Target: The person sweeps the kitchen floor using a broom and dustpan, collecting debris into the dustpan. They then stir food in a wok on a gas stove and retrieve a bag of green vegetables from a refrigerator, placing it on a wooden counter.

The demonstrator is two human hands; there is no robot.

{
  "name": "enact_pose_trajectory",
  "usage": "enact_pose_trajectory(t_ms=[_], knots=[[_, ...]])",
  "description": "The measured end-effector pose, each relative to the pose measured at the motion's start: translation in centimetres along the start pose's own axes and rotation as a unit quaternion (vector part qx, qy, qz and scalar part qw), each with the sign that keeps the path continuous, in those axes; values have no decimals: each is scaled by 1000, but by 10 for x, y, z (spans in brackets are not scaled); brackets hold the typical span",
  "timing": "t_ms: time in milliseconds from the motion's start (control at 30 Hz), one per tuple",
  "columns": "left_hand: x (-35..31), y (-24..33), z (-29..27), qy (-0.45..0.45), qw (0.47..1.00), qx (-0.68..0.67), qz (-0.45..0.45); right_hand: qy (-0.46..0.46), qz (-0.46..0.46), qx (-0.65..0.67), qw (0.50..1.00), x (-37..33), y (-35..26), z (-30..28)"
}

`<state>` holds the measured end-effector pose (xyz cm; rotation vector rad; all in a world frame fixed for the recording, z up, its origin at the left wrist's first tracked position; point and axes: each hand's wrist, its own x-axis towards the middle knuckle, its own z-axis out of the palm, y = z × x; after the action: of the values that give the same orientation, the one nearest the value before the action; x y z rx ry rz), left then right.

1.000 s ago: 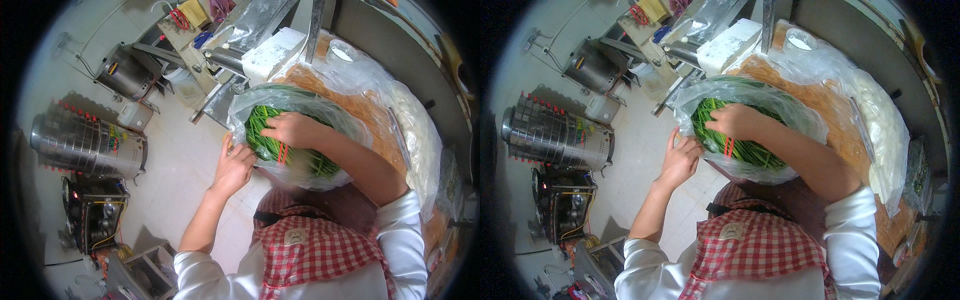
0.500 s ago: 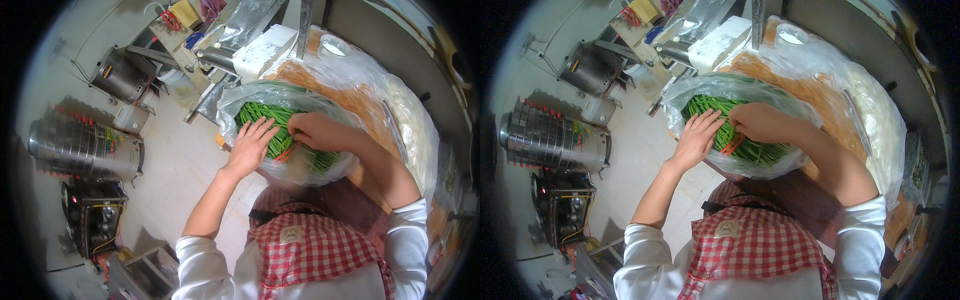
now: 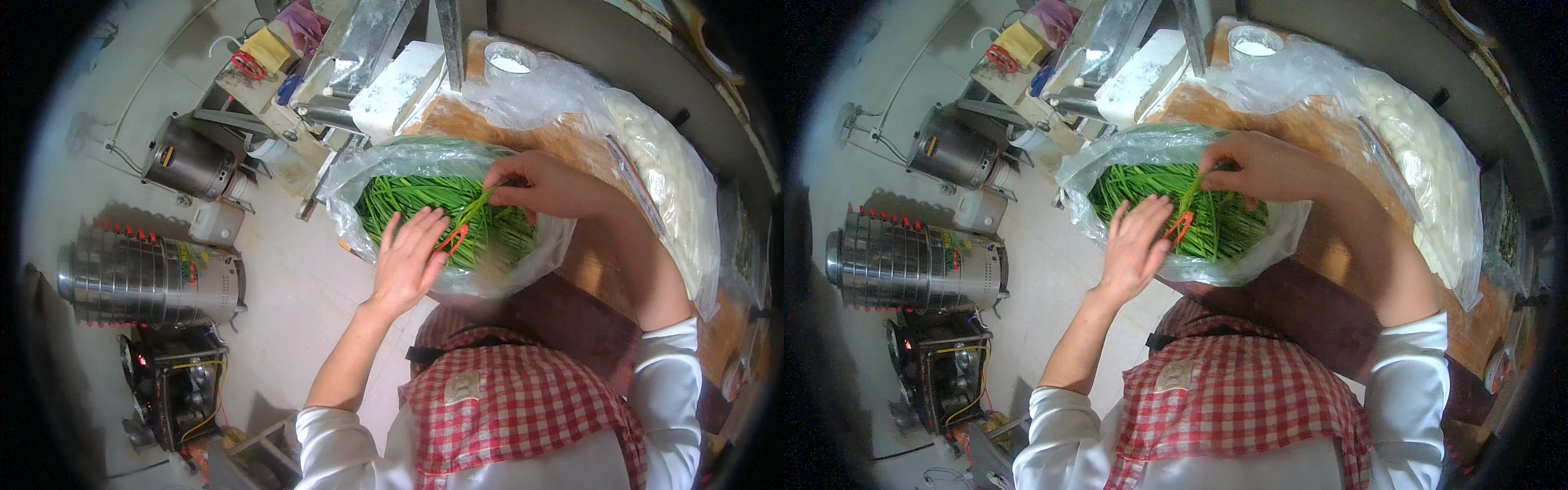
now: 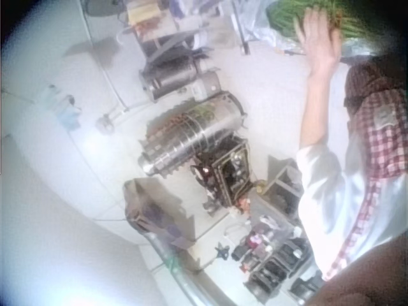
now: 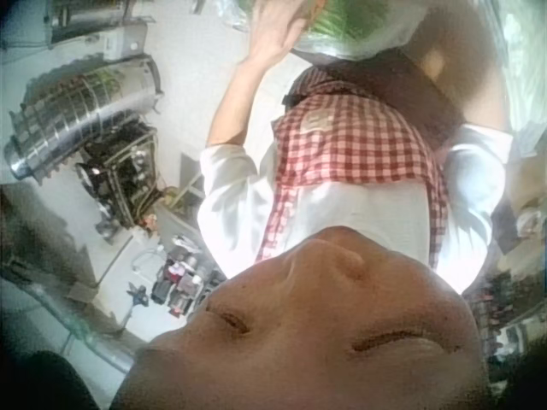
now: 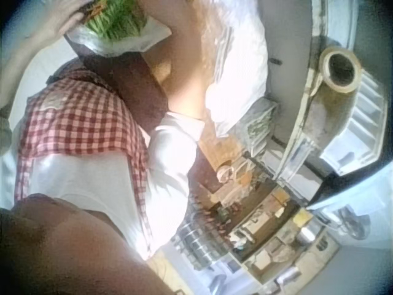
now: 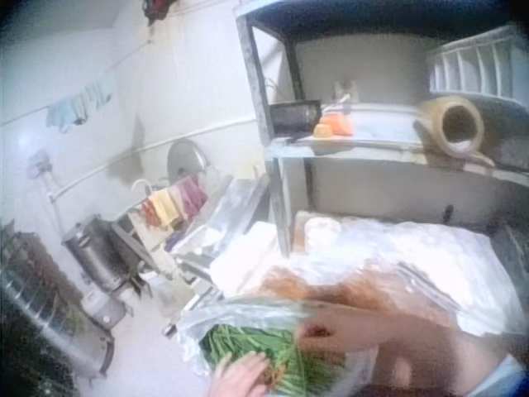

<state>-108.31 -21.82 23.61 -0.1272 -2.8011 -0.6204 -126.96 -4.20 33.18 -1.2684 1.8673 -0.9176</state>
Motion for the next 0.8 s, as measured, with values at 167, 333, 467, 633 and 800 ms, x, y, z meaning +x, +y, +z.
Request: enact_pose_trajectory(t_ms=[167, 333, 467, 633, 800], knots=[[-15, -14, 28, -55, 994, 95, -17, -49, -5, -266, 963, -36, -11, -11], [-24, -23, 41, -40, 995, 94, -25, 60, 11, -121, 991, -76, -3, -29], [-21, -23, 47, -24, 995, 100, -21, 132, 83, -29, 987, -113, -20, -56], [-27, -13, 37, 68, 993, 99, -14, 208, 98, 41, 972, -137, -29, -63], [-60, -4, 24, 121, 992, 39, -20, 213, 87, 50, 972, -139, -31, -49]])
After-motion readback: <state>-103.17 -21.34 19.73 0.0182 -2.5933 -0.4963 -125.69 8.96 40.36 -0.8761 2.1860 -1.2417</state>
